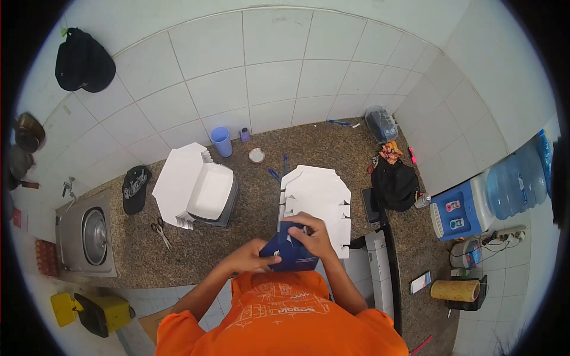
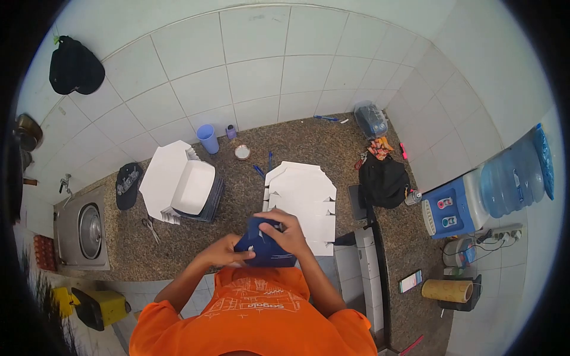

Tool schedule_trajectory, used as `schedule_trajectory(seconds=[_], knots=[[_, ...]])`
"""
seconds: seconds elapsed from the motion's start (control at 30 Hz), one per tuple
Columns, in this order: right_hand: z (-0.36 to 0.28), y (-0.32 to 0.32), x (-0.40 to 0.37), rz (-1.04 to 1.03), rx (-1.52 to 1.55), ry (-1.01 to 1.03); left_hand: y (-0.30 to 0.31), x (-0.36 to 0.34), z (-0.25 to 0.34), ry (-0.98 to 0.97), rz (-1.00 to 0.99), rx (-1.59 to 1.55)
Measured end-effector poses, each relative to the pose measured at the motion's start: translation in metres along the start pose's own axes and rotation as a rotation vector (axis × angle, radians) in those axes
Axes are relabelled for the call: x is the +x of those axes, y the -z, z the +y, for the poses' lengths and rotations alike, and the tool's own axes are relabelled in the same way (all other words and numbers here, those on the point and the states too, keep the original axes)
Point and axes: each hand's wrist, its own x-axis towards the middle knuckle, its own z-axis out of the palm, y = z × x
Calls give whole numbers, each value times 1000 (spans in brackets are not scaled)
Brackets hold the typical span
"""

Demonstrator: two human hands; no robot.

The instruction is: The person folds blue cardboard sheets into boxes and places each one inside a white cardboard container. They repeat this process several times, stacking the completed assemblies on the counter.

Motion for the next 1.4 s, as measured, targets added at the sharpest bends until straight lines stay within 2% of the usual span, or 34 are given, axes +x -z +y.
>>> schedule_trajectory(seconds=[0.03, 0.07, 0.13, 0.17, 0.2, 0.27, 0.3, 0.4, 0.43, 0.47, 0.53, 0.57, 0.67, 0.8, 0.87, 1.0, 1.07, 1.2, 1.3, 1.37, 1.4], knots=[[6, -7, -2, 193, 317, 54, -2, -3, -1, 162, 44, -155], [6, -7, 0, 185, 318, 54, -4, -3, -7, 160, 52, -157], [1, -4, 4, 154, 210, 102, -10, 4, -29, 224, 83, -464], [-8, -1, 10, 30, 19, 60, -14, 10, -43, 227, 89, -469], [-7, 3, 16, 27, 23, 59, -18, 18, -56, 205, 94, -492], [-5, 17, 22, -501, -100, -187, -21, 20, -63, 178, 98, -512], [-13, 25, 21, -549, -240, -248, -20, 20, -62, 194, 102, -516], [-16, 23, 13, -549, -245, -177, -12, 15, -61, 169, 71, -584], [-23, 20, 10, -444, -248, -140, -10, 13, -59, 135, 28, -642], [-25, 14, 8, -449, -249, -142, -11, 13, -57, 133, 30, -646], [-28, -1, 7, 18, -457, -117, -17, 7, -37, 142, 229, -578], [-36, -6, 6, 52, -453, -105, -17, 3, -22, 107, 269, -436], [-24, -2, 5, -18, -349, -40, -17, -2, -16, 26, 333, -262], [-24, -3, 6, -115, -145, -18, -27, -3, -4, -63, 369, -296], [-26, -5, 5, -130, -59, -3, -25, 0, -8, -129, 402, -181], [-29, -3, 6, -110, -157, 19, -19, -1, -6, -131, 377, -180], [-30, -2, 5, -205, -214, 53, -16, 0, -8, -67, 180, -275], [-25, -10, 1, -234, -246, 68, -12, 5, -12, 48, 56, -220], [-16, -19, -5, -158, -186, 4, -9, 10, -15, -78, -26, -161], [-7, -30, -10, 374, -213, 248, -11, 13, -16, -136, 154, -181], [1, -32, -16, 367, -213, 251, -13, 15, -13, -140, 160, -183]])
